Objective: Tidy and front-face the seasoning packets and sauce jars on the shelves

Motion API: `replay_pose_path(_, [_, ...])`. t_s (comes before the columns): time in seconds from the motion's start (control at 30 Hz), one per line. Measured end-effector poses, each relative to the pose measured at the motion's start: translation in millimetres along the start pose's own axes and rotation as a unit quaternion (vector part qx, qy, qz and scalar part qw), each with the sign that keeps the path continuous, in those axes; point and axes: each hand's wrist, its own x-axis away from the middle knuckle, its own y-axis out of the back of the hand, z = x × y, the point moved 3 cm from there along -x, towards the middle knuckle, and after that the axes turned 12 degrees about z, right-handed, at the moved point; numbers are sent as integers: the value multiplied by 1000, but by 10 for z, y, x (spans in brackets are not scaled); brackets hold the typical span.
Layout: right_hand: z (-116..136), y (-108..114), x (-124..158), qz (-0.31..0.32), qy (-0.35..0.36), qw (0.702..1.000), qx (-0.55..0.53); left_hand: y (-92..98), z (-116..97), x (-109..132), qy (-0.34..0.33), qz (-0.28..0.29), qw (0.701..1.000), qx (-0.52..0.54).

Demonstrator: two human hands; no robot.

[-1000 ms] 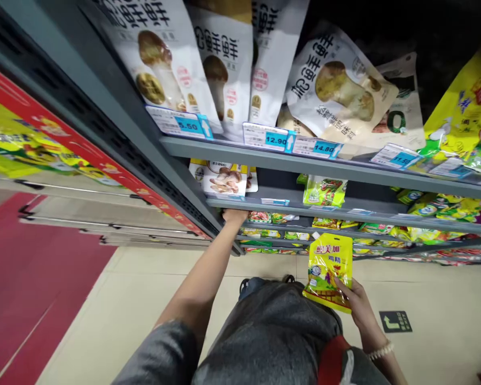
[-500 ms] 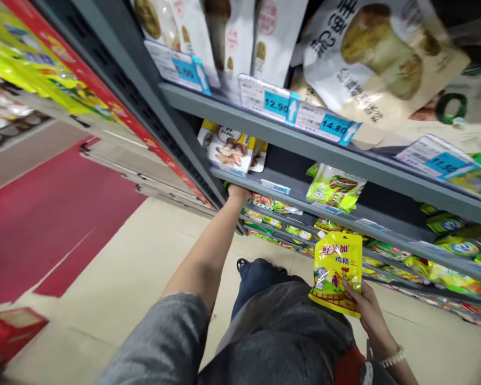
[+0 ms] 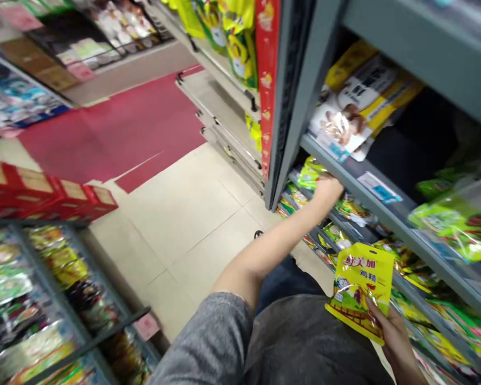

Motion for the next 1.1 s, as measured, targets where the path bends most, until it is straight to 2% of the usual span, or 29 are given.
replay_pose_path(0.03, [-5, -39, -56, 6, -7, 1000, 10, -76, -70, 99, 16, -26, 1000, -8])
replay_pose_path(0.07, [-9, -82, -111, 16, -13, 1000, 20, -148, -131, 193, 44, -76, 996, -35])
replay_pose_path(0.13, [-18, -171, -214, 36, -28, 998, 35, -308, -267, 337, 11, -162, 983, -90])
replay_pose_path(0.2, [-17, -266, -296, 52, -41, 997, 51, -451, -320, 410, -17, -197, 974, -105])
replay_pose_path(0.3, [13, -407, -368, 58, -37, 995, 70, -544, -225, 452, -20, -205, 977, -55])
replay_pose_path(0.43, [71, -532, -388, 35, -11, 997, 74, -563, 50, 525, 9, -198, 978, 59])
replay_pose_path(0.57, [140, -541, -413, 30, 16, 996, 80, -636, 250, 544, -3, -175, 973, 153])
replay_pose_path(0.7, [207, -485, -454, 23, 43, 995, 82, -640, 307, 501, -19, -160, 962, 222])
replay_pose_path(0.8, [222, -458, -467, 11, 56, 995, 81, -589, 367, 474, 42, -170, 924, 340])
replay_pose_path(0.87, [207, -447, -465, 0, 58, 995, 79, -583, 431, 460, 102, -172, 874, 444])
replay_pose_path(0.93, [179, -438, -457, -6, 51, 996, 74, -622, 491, 457, 148, -134, 825, 528])
replay_pose_path(1.03, [149, -428, -440, 4, 44, 996, 82, -701, 567, 565, 151, -68, 776, 608])
replay_pose_path(1.1, [137, -421, -438, 14, 47, 994, 99, -741, 632, 755, 114, -80, 755, 641])
